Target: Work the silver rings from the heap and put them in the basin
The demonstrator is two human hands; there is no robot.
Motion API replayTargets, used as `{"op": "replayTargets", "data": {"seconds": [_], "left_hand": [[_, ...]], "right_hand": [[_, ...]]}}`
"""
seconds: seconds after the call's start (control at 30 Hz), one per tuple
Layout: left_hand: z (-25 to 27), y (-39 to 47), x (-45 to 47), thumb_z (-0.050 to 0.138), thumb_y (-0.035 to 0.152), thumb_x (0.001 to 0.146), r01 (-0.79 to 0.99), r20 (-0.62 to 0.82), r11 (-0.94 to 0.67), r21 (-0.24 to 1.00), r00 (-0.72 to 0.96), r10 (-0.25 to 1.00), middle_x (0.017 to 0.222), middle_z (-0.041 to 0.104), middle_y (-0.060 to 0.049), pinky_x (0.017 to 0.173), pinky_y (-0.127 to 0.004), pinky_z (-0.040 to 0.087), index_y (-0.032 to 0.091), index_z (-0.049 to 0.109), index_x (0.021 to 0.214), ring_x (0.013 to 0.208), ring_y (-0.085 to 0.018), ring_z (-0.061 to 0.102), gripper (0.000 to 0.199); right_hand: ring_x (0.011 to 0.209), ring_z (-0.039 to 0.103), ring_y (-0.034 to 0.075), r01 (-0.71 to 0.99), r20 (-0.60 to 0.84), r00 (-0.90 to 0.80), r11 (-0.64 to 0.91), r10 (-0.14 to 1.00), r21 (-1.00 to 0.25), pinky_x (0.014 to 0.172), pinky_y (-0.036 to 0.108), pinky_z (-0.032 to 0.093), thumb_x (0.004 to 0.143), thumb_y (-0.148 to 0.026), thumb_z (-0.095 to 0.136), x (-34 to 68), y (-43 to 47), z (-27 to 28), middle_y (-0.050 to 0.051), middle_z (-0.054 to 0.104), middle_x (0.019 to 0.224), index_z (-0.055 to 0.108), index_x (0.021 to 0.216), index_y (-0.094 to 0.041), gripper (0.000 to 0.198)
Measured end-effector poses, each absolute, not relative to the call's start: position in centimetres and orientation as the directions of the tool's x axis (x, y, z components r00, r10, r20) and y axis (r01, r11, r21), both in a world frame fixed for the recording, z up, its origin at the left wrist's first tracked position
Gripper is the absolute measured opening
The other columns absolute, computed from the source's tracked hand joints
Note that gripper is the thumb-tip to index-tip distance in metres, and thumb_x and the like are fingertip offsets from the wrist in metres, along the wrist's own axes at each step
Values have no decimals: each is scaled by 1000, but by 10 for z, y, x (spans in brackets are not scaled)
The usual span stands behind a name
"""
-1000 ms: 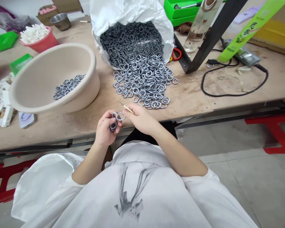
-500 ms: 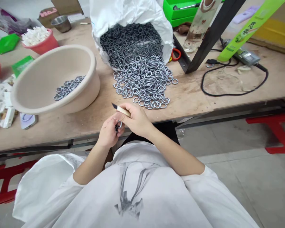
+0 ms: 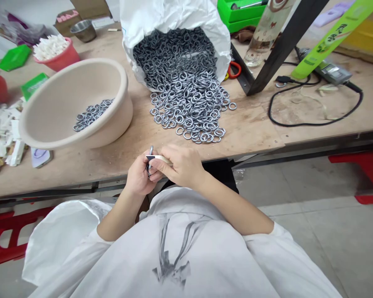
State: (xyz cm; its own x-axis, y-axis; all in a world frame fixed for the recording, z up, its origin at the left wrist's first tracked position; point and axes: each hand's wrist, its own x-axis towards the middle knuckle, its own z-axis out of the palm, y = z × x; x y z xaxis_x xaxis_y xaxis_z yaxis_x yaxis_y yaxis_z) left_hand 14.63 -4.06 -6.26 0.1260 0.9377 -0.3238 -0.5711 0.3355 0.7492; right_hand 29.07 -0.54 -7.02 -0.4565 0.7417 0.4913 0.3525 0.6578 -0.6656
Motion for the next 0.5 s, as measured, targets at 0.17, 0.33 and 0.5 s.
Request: {"op": "replayTargets", "data": {"seconds": [0.17, 0.33, 0.5], "left_hand": [[-63, -41, 145, 63, 27, 76, -549, -333, 334, 766, 106, 937, 45, 34, 8, 34, -14, 21, 19, 39, 62, 35, -3, 25, 28], [-64, -41, 146, 62, 31, 78, -537, -350, 365, 760, 136, 927, 45, 31, 8, 34, -14, 18, 20, 37, 61, 35, -3, 23, 32], [-47, -45, 137, 58, 37, 81, -405, -266, 321, 856, 186, 946, 46, 31, 7, 35, -19, 19, 21, 39, 60, 35, -6, 22, 32]], "right_hand": [[58, 38, 12, 411, 474, -492, 675, 730, -613, 59, 29, 25, 100, -58, 36, 290, -7, -71, -1, 45, 61, 48, 63, -19, 54], [59, 44, 13, 477, 433, -405, 590, 806, -652, 59, 28, 27, 99, -63, 32, 284, -1, -79, 0, 50, 62, 50, 65, -20, 58], [64, 51, 16, 632, 394, -117, 374, 912, -679, 61, 28, 31, 98, -66, 33, 292, 26, -89, 2, 57, 66, 57, 69, -20, 59]]}}
